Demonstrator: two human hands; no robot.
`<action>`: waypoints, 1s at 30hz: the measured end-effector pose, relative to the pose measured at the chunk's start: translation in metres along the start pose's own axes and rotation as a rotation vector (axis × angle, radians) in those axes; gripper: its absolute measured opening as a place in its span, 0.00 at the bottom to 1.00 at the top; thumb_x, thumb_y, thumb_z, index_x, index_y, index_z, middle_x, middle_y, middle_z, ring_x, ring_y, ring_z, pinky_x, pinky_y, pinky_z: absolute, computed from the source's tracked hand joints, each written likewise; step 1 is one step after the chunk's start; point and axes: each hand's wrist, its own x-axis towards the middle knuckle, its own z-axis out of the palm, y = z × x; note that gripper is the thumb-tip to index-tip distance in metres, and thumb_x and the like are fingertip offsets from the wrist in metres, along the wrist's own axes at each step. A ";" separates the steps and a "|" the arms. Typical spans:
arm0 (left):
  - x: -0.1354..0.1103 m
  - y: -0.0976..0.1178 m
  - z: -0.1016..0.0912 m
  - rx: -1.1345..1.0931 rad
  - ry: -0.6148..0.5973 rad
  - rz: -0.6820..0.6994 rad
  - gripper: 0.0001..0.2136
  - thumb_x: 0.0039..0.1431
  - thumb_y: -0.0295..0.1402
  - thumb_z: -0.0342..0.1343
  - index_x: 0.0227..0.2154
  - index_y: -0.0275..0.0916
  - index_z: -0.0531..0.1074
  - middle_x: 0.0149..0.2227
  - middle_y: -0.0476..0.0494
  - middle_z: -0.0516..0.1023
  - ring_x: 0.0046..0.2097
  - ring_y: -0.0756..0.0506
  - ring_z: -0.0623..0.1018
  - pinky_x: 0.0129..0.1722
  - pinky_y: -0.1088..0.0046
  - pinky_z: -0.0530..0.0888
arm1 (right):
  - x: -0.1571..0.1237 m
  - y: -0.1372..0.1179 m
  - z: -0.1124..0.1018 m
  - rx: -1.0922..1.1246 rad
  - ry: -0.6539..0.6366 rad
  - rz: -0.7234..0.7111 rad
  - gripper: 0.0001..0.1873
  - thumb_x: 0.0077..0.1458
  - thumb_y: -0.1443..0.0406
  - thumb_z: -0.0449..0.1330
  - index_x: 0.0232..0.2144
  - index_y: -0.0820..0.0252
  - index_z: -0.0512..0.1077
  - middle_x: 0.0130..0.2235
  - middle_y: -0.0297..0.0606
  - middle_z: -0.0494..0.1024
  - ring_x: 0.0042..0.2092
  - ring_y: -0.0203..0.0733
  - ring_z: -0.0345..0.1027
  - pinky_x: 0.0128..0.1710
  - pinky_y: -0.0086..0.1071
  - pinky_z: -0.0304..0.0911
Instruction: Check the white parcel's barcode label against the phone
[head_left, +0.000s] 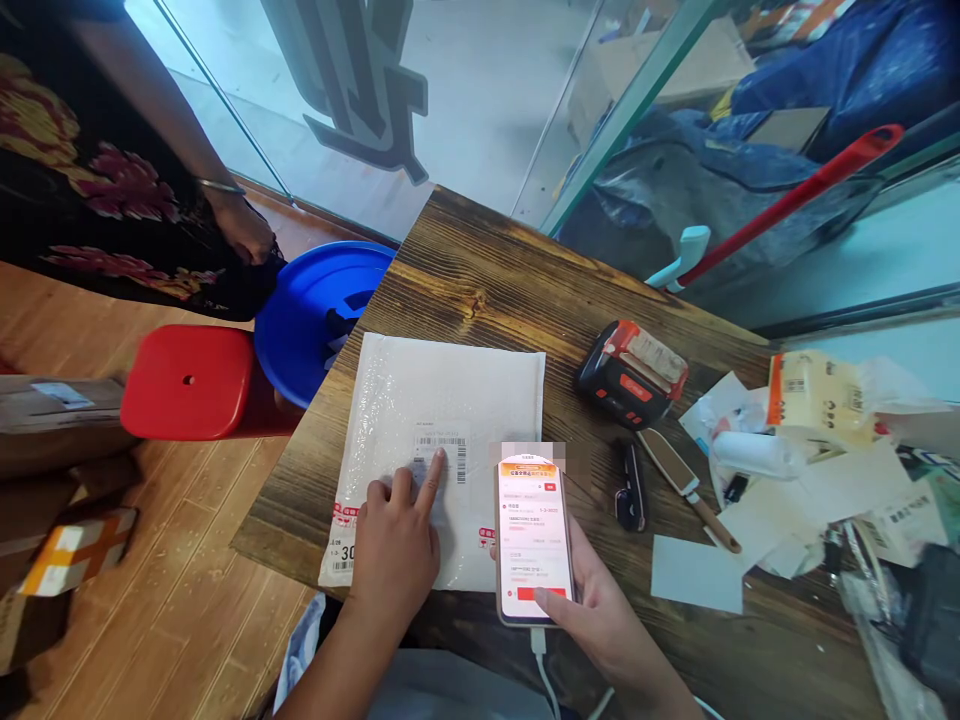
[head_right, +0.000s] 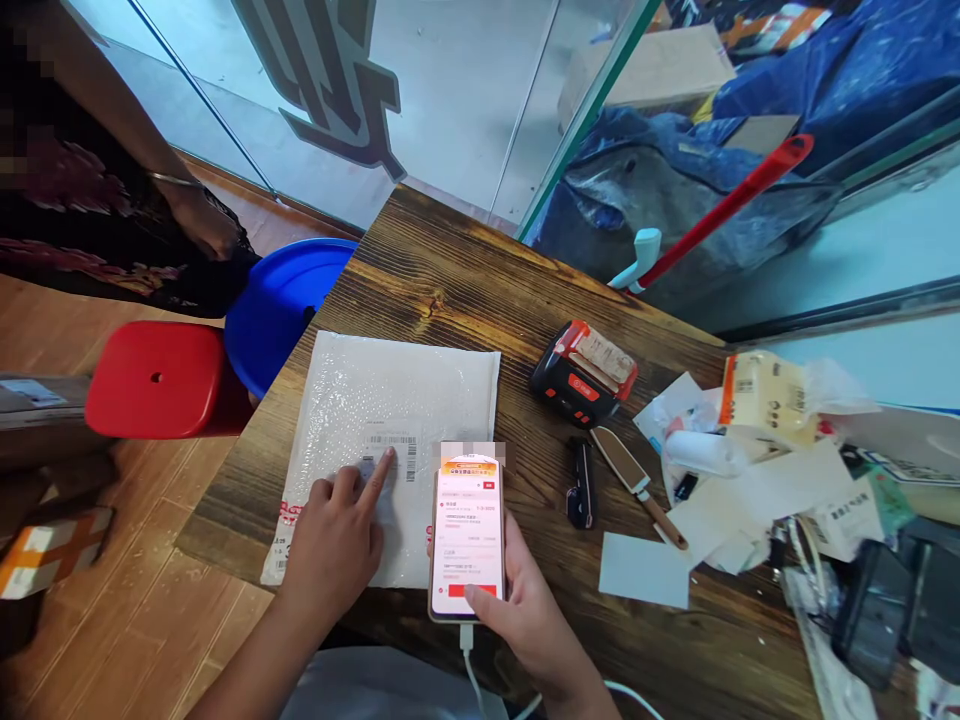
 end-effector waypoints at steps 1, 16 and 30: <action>0.000 0.000 0.000 -0.001 -0.001 -0.003 0.36 0.51 0.25 0.51 0.64 0.47 0.52 0.44 0.38 0.68 0.38 0.40 0.62 0.36 0.64 0.66 | 0.000 -0.001 0.001 -0.003 -0.004 0.000 0.42 0.51 0.58 0.65 0.63 0.50 0.49 0.62 0.48 0.63 0.60 0.50 0.62 0.59 0.47 0.60; 0.001 -0.001 0.000 0.039 -0.023 -0.002 0.36 0.51 0.26 0.52 0.64 0.46 0.53 0.43 0.37 0.67 0.38 0.39 0.63 0.36 0.64 0.67 | 0.001 -0.006 0.008 -0.047 0.039 0.002 0.45 0.48 0.59 0.68 0.63 0.49 0.50 0.63 0.46 0.62 0.61 0.51 0.60 0.62 0.50 0.55; 0.008 -0.005 -0.002 0.107 -0.030 0.035 0.34 0.52 0.25 0.51 0.64 0.46 0.53 0.42 0.35 0.68 0.37 0.39 0.65 0.35 0.65 0.68 | 0.000 -0.018 0.019 -0.033 0.010 -0.106 0.45 0.48 0.64 0.67 0.63 0.50 0.50 0.64 0.44 0.61 0.61 0.50 0.60 0.63 0.51 0.52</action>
